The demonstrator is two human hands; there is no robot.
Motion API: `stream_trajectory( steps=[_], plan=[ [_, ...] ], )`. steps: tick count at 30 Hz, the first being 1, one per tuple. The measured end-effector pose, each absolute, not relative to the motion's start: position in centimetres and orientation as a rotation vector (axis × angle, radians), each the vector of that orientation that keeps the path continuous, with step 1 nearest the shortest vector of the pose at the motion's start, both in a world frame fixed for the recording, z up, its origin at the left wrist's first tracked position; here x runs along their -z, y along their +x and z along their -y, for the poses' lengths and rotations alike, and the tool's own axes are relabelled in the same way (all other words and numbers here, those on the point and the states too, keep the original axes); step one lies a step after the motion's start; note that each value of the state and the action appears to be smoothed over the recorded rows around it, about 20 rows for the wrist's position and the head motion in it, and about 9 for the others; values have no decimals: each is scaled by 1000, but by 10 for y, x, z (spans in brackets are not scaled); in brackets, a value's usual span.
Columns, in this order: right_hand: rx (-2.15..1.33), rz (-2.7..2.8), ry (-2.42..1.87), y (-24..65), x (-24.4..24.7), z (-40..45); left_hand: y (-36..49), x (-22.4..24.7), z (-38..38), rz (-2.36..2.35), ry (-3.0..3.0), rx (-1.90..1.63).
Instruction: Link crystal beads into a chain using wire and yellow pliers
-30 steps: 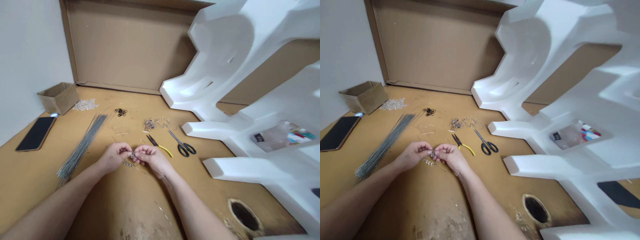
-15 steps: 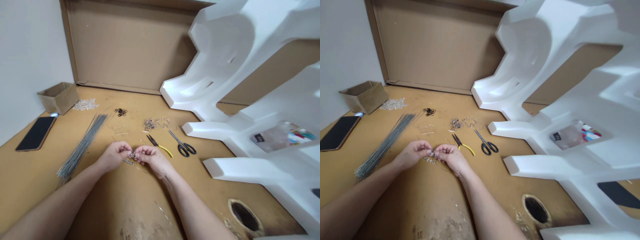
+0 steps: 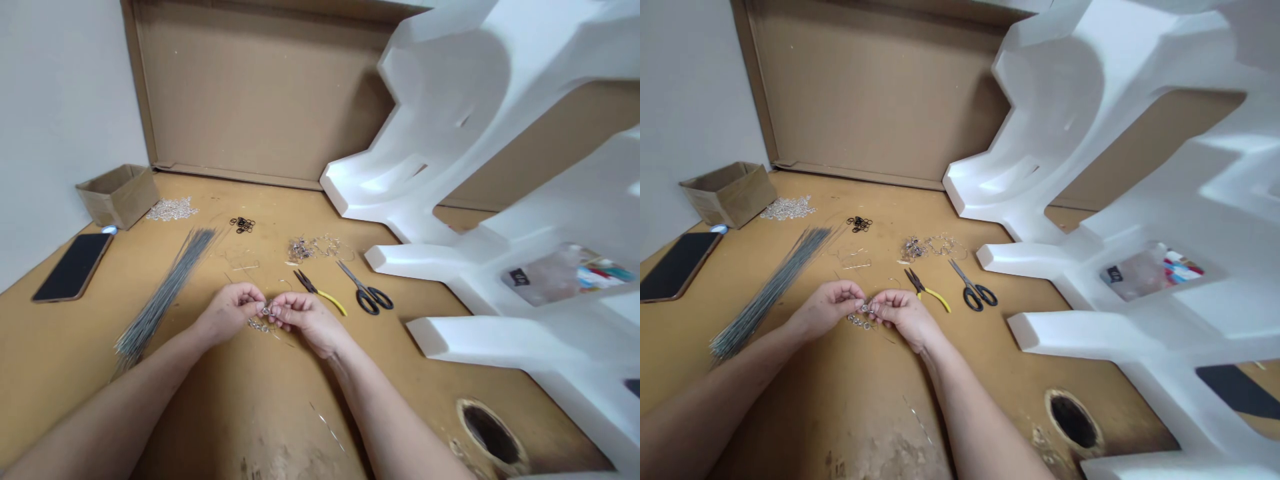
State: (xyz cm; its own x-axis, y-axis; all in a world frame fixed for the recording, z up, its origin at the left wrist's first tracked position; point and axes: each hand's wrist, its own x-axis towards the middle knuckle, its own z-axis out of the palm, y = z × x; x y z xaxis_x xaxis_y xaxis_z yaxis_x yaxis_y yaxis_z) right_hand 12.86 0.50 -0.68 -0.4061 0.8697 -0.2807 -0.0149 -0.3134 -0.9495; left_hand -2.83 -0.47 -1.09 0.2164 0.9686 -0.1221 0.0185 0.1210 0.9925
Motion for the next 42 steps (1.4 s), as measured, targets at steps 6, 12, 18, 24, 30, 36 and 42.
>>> stream_trajectory(
  steps=[6, 12, 18, 24, 30, 36, 42],
  plan=[
    [-1776, 1273, -1125, 129, 7, -4, -28, 14, 4, -1093, 1228, -962],
    [-1770, 1261, -1140, 127, 6, -6, -29, 17, 4, -1102, 1220, -966],
    [-1724, 1242, -1145, 128, 8, -5, -29, 18, 3, -1129, 1219, -948],
    [-1674, 1173, -1113, 127, 7, -7, -29, 16, 2, -1172, 1210, -953],
    [-1625, 1172, -1118, 125, 4, -5, -30, 15, 3, -1171, 1218, -947],
    [-1610, 1187, -1133, 125, 4, -4, -29, 14, 3, -1185, 1180, -940],
    [-1610, 1205, -1136, 124, 4, -4, -29, 15, 3, -1173, 1129, -944]
  ],
)
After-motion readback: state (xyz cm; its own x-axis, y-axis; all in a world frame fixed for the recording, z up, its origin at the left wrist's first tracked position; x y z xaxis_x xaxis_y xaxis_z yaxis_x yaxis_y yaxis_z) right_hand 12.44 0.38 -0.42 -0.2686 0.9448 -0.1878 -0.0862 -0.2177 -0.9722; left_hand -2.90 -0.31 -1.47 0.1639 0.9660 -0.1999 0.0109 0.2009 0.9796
